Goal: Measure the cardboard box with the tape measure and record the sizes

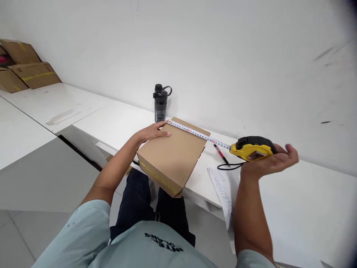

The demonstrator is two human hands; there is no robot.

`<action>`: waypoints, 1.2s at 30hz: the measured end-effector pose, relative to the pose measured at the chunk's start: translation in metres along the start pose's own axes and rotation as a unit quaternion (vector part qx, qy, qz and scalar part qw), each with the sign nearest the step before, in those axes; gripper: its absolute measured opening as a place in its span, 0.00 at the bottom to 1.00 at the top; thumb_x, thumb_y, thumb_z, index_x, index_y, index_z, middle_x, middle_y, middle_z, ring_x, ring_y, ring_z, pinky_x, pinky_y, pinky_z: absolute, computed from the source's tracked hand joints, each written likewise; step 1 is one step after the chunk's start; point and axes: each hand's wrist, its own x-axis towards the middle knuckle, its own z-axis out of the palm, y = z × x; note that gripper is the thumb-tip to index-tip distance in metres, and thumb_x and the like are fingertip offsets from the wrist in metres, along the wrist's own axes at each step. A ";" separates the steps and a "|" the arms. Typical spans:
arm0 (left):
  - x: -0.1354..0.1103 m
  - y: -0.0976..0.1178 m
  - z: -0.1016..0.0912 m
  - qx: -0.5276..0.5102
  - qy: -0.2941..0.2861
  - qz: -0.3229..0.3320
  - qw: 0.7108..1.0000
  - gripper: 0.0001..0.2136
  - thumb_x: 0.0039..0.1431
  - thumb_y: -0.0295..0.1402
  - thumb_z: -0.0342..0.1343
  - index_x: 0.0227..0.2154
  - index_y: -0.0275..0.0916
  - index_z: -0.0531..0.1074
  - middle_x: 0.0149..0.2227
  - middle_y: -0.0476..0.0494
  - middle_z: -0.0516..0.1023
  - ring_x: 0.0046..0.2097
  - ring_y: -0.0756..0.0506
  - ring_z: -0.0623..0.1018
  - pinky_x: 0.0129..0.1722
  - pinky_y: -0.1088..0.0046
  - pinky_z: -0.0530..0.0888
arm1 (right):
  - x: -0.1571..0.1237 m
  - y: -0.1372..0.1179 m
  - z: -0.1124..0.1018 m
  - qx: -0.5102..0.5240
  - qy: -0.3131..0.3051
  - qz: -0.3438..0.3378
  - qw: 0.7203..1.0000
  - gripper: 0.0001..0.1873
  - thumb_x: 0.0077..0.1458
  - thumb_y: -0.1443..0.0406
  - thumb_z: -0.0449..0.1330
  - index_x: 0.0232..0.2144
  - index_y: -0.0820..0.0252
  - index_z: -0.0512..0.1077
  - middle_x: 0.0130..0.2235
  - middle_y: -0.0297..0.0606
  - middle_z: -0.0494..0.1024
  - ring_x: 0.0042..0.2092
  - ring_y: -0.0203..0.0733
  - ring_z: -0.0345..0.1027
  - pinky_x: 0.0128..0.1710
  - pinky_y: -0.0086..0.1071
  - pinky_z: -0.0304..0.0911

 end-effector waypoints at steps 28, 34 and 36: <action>-0.001 0.002 0.002 -0.012 0.036 -0.022 0.999 0.51 0.51 0.43 0.76 0.75 0.54 0.56 0.72 0.38 0.67 0.62 0.31 0.79 0.56 0.56 0.83 | -0.063 -0.023 0.030 0.032 -0.135 -0.028 0.990 0.32 0.63 0.33 0.45 0.49 0.52 0.54 0.46 0.46 0.70 0.47 0.48 0.74 0.52 0.53 0.71; -0.002 0.003 0.006 -0.007 0.055 -0.036 0.998 0.52 0.50 0.44 0.76 0.75 0.57 0.56 0.75 0.40 0.61 0.62 0.32 0.80 0.57 0.56 0.82 | -0.069 -0.014 0.024 0.012 -0.154 0.013 0.988 0.51 0.48 0.26 0.57 0.57 0.56 0.56 0.51 0.48 0.71 0.53 0.51 0.73 0.53 0.50 0.72; -0.002 0.003 0.006 -0.009 0.064 -0.046 0.997 0.53 0.48 0.45 0.77 0.75 0.55 0.56 0.74 0.39 0.63 0.62 0.33 0.80 0.57 0.57 0.82 | -0.068 -0.012 0.023 -0.020 -0.156 0.110 0.982 0.51 0.49 0.26 0.55 0.57 0.56 0.59 0.52 0.47 0.70 0.55 0.50 0.72 0.53 0.47 0.72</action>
